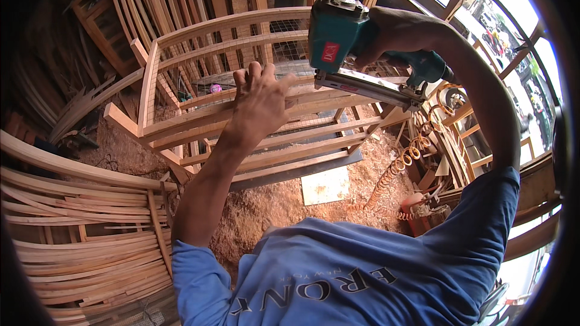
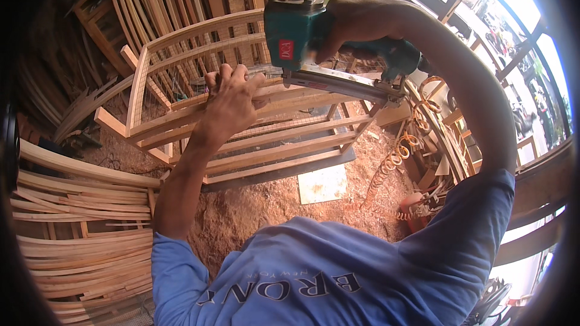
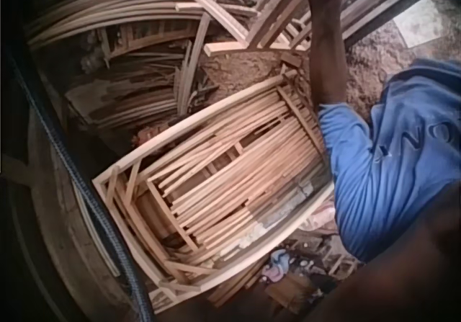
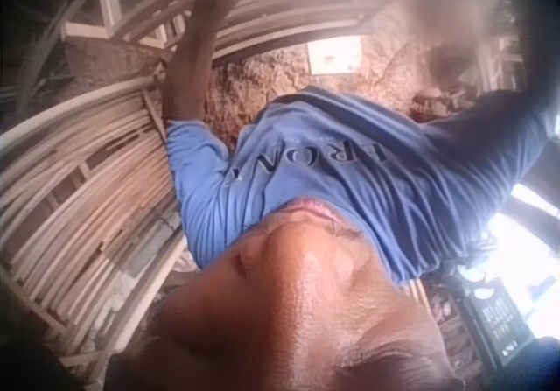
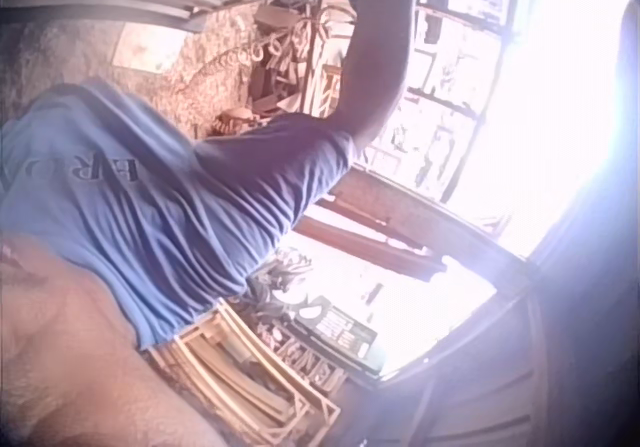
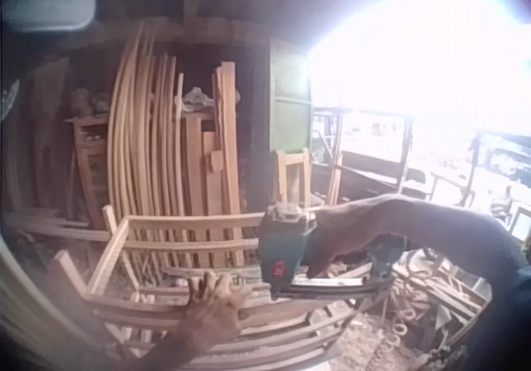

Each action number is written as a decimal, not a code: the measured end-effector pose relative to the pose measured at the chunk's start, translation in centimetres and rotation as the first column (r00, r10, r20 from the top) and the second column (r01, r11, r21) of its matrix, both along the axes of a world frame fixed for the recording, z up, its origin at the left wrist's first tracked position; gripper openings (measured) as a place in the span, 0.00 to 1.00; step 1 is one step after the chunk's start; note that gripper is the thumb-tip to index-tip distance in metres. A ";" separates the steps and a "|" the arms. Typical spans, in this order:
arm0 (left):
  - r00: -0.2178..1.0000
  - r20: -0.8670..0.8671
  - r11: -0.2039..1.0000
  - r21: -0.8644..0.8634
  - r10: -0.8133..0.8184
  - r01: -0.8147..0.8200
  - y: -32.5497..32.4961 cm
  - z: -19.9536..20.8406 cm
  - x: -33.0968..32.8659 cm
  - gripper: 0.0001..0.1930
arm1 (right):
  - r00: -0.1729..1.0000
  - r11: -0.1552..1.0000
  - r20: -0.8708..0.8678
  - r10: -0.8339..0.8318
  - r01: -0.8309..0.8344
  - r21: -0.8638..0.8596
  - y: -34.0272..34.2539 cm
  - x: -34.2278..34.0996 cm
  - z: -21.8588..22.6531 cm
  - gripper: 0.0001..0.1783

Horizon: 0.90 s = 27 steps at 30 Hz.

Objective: The person assembles a wooden chair frame by attaching slats to a curved frame using a pneumatic nail gun. They position each slat, drive nails, and occasionally flip the frame to access different sides. The person also uses pliers to adjust components during the process.

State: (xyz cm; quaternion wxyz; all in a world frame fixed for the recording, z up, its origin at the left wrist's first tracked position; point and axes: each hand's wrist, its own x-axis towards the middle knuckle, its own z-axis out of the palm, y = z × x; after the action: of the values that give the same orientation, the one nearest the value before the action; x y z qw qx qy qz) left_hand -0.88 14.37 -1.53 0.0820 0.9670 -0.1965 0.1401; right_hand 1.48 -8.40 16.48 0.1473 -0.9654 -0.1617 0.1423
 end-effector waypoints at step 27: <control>0.996 0.064 0.998 0.031 -0.061 0.059 0.0 -0.8 -0.4 0.16 | 0.998 0.994 -0.018 0.057 -0.058 -0.095 -0.6 0.8 0.0 0.15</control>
State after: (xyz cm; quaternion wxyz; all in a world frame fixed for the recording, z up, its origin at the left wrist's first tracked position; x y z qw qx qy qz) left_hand -1.24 14.34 -2.33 0.0659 0.9566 -0.2300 0.1662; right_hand 2.31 -8.98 16.50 0.0980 -0.9651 -0.1812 0.1614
